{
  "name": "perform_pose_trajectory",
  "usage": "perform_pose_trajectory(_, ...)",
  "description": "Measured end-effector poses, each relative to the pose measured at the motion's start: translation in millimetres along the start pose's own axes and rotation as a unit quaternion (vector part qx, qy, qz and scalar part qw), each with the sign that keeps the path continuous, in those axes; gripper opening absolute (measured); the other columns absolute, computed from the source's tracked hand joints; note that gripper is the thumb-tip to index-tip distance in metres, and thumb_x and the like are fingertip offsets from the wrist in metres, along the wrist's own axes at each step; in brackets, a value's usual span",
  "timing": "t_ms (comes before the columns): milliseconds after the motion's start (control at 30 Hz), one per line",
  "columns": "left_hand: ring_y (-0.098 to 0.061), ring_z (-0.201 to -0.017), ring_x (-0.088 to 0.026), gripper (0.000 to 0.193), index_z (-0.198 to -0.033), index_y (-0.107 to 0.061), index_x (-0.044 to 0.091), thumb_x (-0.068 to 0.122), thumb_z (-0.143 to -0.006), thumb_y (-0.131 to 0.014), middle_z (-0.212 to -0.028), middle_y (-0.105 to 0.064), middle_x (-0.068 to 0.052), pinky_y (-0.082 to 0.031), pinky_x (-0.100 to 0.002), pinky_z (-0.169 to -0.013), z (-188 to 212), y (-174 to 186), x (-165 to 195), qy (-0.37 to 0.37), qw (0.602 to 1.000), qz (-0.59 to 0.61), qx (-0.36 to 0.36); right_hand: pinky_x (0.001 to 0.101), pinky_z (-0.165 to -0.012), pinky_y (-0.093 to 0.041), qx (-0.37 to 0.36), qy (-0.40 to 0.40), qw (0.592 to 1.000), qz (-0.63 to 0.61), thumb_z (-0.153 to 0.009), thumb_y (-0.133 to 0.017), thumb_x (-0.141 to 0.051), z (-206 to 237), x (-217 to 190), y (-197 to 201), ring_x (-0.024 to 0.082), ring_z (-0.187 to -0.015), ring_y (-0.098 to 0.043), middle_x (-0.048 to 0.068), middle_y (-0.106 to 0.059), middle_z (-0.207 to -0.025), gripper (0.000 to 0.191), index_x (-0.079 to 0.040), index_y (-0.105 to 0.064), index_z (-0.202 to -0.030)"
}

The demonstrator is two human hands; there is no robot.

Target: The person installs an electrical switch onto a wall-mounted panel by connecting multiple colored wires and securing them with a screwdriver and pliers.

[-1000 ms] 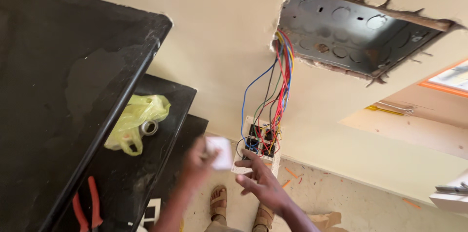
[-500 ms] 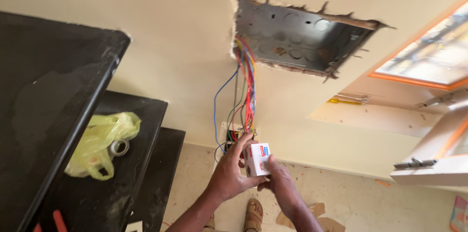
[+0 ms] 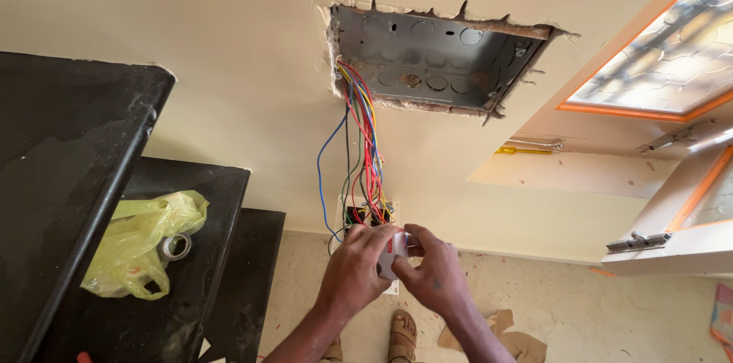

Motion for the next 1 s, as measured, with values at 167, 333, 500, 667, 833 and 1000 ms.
perform_pose_trajectory(167,-0.066,-0.109,-0.029,0.07,-0.127,-0.061,0.009,0.011,-0.063,-0.09,-0.114,-0.07,-0.012,-0.055,-0.042,-0.094,0,4,-13,0.082,0.994,0.064,-0.011,0.0364,-0.079,-0.064,0.027,-0.044,0.999,-0.007,-0.084,-0.053,-0.004,-10,24,-4,0.024,-0.086,-0.081,0.017,-0.081,-0.097,0.05,-0.004,-0.068,-0.131)
perform_pose_trajectory(333,-0.065,-0.111,-0.032,0.069,-0.128,-0.062,0.008,0.009,-0.064,-0.089,-0.12,-0.071,-0.011,-0.054,-0.043,-0.095,0,7,-6,0.041,0.999,0.005,-0.005,0.0339,-0.074,-0.065,-0.02,0.045,0.997,-0.056,-0.083,-0.068,-0.004,-8,14,-10,0.019,-0.087,-0.078,0.017,-0.079,-0.095,0.043,0.004,-0.066,-0.125)
perform_pose_trajectory(500,-0.063,-0.116,-0.032,0.071,-0.129,-0.061,0.004,0.007,-0.062,-0.087,-0.128,-0.069,-0.011,-0.053,-0.042,-0.097,3,-8,-14,0.017,0.997,-0.047,-0.059,0.0339,-0.072,-0.065,-0.077,-0.015,0.989,-0.126,-0.083,-0.071,-0.011,-3,23,-20,0.017,-0.078,-0.077,0.013,-0.082,-0.091,0.041,0.004,-0.069,-0.122)
perform_pose_trajectory(667,-0.059,-0.12,-0.037,0.074,-0.133,-0.06,0.002,-0.002,-0.063,-0.083,-0.135,-0.065,-0.013,-0.052,-0.043,-0.098,19,-34,-22,-0.025,0.989,-0.097,-0.111,0.0326,-0.071,-0.063,-0.109,-0.044,0.985,-0.129,-0.081,-0.07,-0.015,6,45,-36,0.016,-0.075,-0.076,0.011,-0.082,-0.089,0.038,0.002,-0.072,-0.114)
perform_pose_trajectory(833,-0.057,-0.125,-0.037,0.073,-0.134,-0.059,0.001,-0.005,-0.065,-0.08,-0.135,-0.064,-0.013,-0.053,-0.042,-0.099,43,-56,-24,-0.018,0.983,-0.109,-0.144,0.033,-0.072,-0.06,-0.071,-0.045,0.996,-0.039,-0.082,-0.065,-0.011,22,75,-57,0.017,-0.071,-0.075,0.014,-0.08,-0.083,0.027,0.003,-0.074,-0.102)
perform_pose_trajectory(1000,-0.06,-0.121,-0.033,0.076,-0.132,-0.06,0.003,0.002,-0.061,-0.087,-0.133,-0.065,-0.011,-0.051,-0.04,-0.102,60,-58,-33,0.084,0.983,-0.047,-0.157,0.0319,-0.076,-0.061,-0.031,-0.045,0.99,-0.132,-0.078,-0.054,-0.002,27,110,-65,0.019,-0.076,-0.076,0.015,-0.08,-0.088,0.04,0.0,-0.073,-0.114)
Point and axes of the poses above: each hand's wrist, its own z-axis away from the middle knuckle, its own y-axis out of the back of the hand, x = y × z, the point moved 9 cm from there along -z, towards the middle knuckle
